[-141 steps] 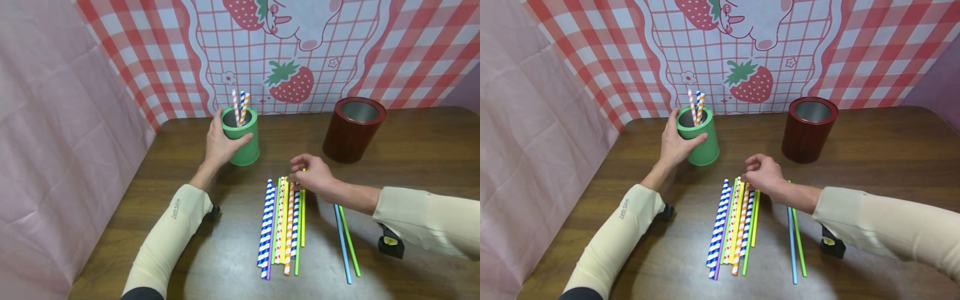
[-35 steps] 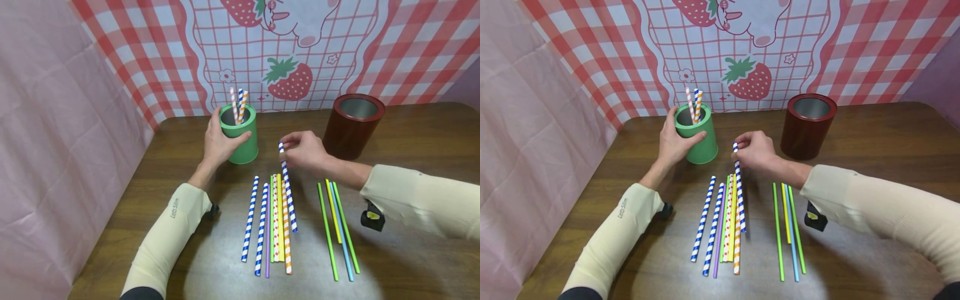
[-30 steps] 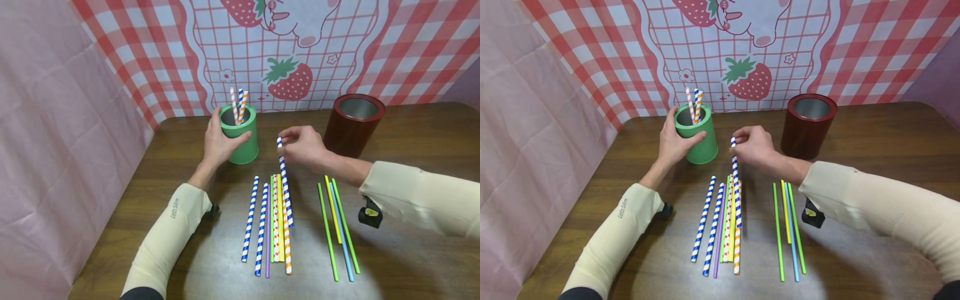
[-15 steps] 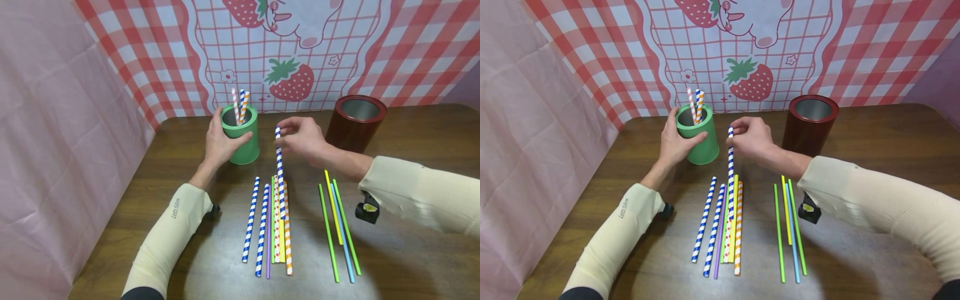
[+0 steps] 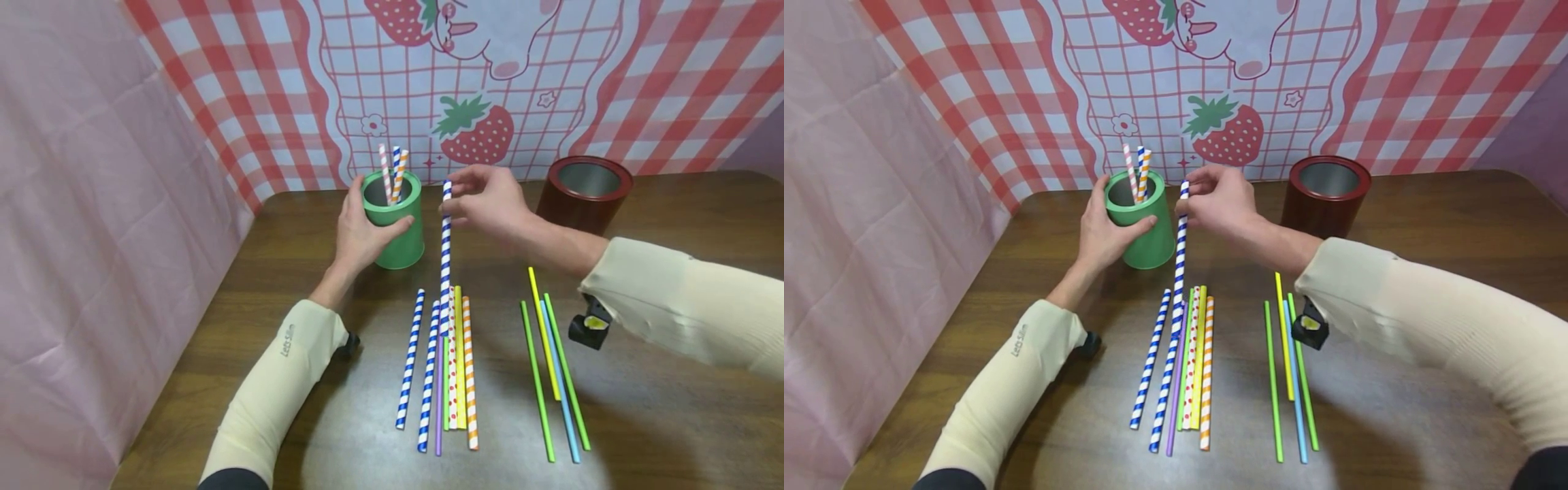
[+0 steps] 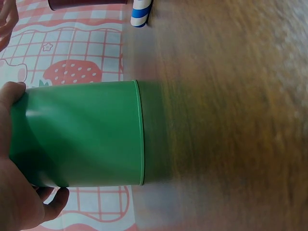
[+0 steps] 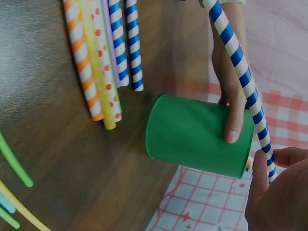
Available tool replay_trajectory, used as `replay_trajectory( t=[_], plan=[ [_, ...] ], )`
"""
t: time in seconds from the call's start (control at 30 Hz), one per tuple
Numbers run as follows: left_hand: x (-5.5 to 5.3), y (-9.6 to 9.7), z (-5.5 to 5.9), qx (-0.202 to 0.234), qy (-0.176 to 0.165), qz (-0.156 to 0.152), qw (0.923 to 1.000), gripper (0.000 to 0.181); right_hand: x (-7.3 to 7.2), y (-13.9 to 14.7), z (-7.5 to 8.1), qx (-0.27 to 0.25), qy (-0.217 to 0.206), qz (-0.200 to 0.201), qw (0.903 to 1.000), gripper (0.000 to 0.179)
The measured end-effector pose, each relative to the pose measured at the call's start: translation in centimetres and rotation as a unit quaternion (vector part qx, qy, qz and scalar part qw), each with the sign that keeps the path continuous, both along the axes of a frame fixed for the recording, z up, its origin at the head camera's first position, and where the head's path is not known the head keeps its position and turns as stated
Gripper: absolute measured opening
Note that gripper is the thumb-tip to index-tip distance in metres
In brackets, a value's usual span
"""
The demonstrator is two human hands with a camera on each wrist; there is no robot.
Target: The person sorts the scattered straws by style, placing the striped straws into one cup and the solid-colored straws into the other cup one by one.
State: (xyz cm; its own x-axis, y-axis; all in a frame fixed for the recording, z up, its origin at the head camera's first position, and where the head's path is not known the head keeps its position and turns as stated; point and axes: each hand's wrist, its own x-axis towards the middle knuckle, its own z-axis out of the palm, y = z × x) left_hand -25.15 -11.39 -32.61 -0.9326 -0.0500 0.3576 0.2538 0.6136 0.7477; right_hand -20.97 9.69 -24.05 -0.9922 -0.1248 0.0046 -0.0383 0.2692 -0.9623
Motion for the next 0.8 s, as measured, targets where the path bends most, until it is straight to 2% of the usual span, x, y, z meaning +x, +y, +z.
replay_trajectory(
  t=[0.37,0.57,0.8],
  plan=[
    [0.0,-0.1,0.0,0.007,-0.001,-0.005,1.0000,0.102,-0.6,-1.0,1.2,-0.025,0.008,-0.015,0.9995,0.046],
    [-0.1,-0.1,0.0,0.009,0.003,-0.010,0.9999,0.102,-0.8,-1.3,1.7,-0.030,0.028,-0.015,0.9990,0.044],
    [0.0,-0.1,-0.1,0.009,0.003,-0.008,0.9999,0.101,-1.2,-2.0,2.5,-0.059,0.043,-0.031,0.9968,0.043]
  ],
)
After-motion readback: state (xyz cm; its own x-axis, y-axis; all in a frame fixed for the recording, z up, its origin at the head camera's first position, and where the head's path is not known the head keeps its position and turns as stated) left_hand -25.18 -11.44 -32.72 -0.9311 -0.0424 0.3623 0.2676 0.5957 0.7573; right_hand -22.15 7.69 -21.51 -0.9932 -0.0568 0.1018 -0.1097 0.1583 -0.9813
